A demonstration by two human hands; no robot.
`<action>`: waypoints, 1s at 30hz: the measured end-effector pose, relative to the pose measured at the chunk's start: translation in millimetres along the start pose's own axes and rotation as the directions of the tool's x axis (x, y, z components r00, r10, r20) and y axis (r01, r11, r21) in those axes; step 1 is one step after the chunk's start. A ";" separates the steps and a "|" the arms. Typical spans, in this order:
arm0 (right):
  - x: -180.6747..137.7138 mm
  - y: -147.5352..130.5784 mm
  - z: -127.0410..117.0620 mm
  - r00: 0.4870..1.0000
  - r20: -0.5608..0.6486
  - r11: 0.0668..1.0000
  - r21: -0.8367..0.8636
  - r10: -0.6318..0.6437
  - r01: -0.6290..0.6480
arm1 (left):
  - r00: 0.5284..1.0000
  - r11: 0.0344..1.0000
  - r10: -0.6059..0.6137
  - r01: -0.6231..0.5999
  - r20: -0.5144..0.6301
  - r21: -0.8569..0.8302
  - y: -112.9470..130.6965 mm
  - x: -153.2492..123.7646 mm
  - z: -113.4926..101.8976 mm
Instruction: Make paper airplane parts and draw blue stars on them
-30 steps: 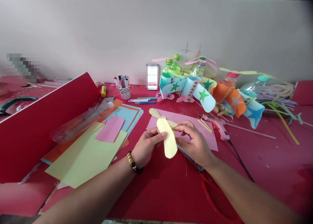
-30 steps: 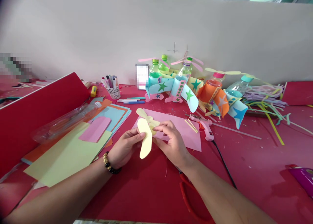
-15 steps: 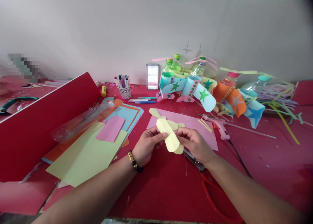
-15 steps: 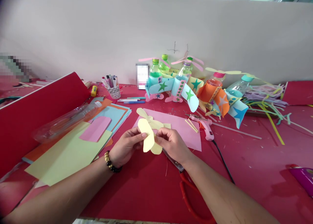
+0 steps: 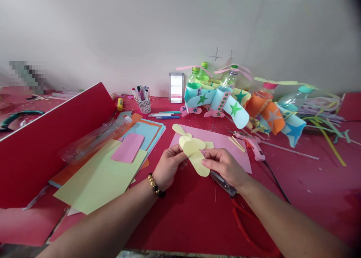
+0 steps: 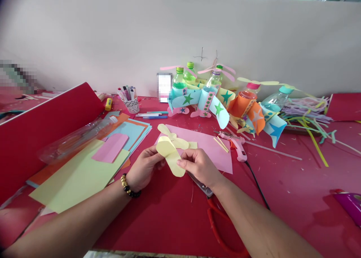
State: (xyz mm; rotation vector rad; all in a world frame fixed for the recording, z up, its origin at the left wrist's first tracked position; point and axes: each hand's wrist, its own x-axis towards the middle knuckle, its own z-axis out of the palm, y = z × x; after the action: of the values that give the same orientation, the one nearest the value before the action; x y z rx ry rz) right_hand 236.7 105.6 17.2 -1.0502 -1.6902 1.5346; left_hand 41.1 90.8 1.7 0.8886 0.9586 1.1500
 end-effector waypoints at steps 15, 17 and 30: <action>-2.9 -13.7 -27.0 0.991 -0.107 0.986 -0.158 -0.075 0.058 | 0.993 0.999 -0.035 0.030 0.113 0.046 5.8 7.1 -10.0; -3.3 -17.0 -37.7 0.984 -0.151 0.961 -0.272 -0.095 0.051 | 0.974 0.989 -0.099 0.073 0.206 0.129 8.9 7.1 -11.5; -71.4 -52.0 -80.0 0.967 -0.247 0.734 -0.668 -0.064 -0.122 | 0.915 0.860 -0.248 0.056 0.320 0.507 14.7 10.5 -20.3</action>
State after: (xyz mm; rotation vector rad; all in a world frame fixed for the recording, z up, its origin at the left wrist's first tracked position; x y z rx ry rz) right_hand 332.6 83.0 84.1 -1.5637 -2.0983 0.7125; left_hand 18.8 105.3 6.9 1.3592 0.9930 0.5615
